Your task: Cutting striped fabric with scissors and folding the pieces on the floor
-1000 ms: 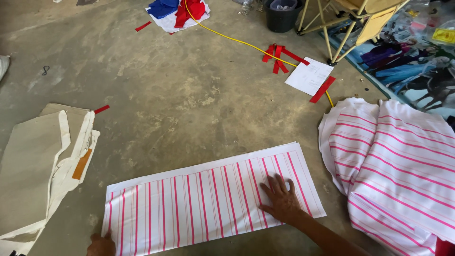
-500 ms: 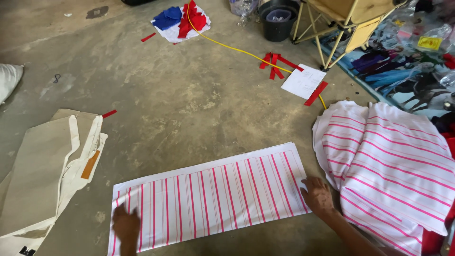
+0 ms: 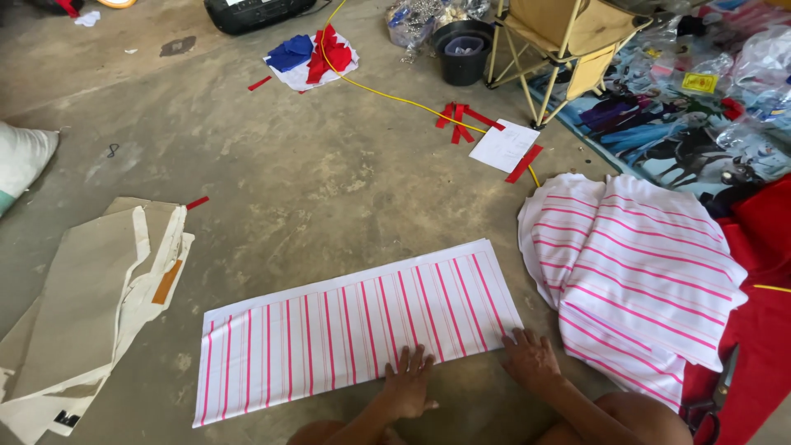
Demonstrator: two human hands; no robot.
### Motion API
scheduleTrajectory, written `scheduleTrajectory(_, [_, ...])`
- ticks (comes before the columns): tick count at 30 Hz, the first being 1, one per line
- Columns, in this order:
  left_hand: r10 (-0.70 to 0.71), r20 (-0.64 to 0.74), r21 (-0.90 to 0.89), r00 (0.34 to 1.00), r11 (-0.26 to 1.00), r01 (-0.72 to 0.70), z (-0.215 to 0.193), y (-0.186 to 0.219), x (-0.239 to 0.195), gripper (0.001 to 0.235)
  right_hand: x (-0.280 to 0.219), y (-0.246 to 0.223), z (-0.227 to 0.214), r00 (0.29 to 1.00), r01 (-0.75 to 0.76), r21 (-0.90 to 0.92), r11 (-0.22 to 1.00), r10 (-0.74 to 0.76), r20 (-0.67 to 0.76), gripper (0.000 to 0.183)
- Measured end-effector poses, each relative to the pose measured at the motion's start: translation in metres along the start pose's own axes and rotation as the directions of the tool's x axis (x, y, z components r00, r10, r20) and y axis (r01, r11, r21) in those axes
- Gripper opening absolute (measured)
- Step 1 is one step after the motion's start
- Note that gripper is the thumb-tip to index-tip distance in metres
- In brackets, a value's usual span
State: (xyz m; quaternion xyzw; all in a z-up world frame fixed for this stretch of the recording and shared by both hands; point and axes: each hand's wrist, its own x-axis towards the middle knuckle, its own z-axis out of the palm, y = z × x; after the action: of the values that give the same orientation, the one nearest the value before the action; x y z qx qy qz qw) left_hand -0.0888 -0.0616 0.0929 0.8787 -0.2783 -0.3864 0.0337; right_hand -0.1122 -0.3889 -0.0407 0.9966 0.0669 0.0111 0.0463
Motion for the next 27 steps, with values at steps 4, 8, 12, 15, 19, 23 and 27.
scheduleTrajectory(4, [-0.044, 0.057, -0.054, 0.997, 0.997, 0.047, -0.018, 0.011, -0.031, 0.097, -0.010, 0.000, 0.004, 1.000, -0.005, -0.019, 1.000, 0.005, 0.008, 0.070])
scheduleTrajectory(8, [-0.184, 0.135, -0.110, 0.974, 0.974, 0.199, -0.027, -0.058, -0.035, 0.095, -0.013, -0.007, -0.011, 0.999, 0.029, 0.000, 1.000, -0.029, 0.017, 0.074])
scheduleTrajectory(12, [-0.467, -0.030, -0.222, 0.884, 0.865, 0.450, -0.024, -0.167, -0.063, 0.082, -0.005, -0.022, -0.022, 0.992, 0.062, -0.037, 0.997, -0.058, 0.111, 0.060])
scheduleTrajectory(15, [-0.639, -0.156, -0.356, 0.753, 0.748, 0.561, 0.002, -0.241, -0.067, 0.087, 0.010, -0.049, 0.000, 0.995, 0.067, 0.069, 0.995, -0.071, 0.068, 0.086])
scheduleTrajectory(19, [-0.728, -0.164, -0.503, 0.666, 0.642, 0.578, 0.026, -0.289, -0.074, 0.090, 0.020, -0.109, -0.065, 0.896, 0.059, 0.118, 0.991, -0.105, 0.432, 0.088])
scheduleTrajectory(23, [-0.816, -0.168, -0.630, 0.553, 0.520, 0.576, 0.033, -0.328, -0.075, 0.089, 0.020, -0.130, -0.034, 0.984, 0.178, 0.074, 0.981, -0.179, 0.014, 0.082])
scheduleTrajectory(27, [-0.862, -0.217, -0.691, 0.458, 0.467, 0.552, 0.028, -0.367, -0.074, 0.085, 0.017, -0.140, -0.038, 0.964, 0.185, 0.090, 0.979, -0.163, -0.208, 0.083])
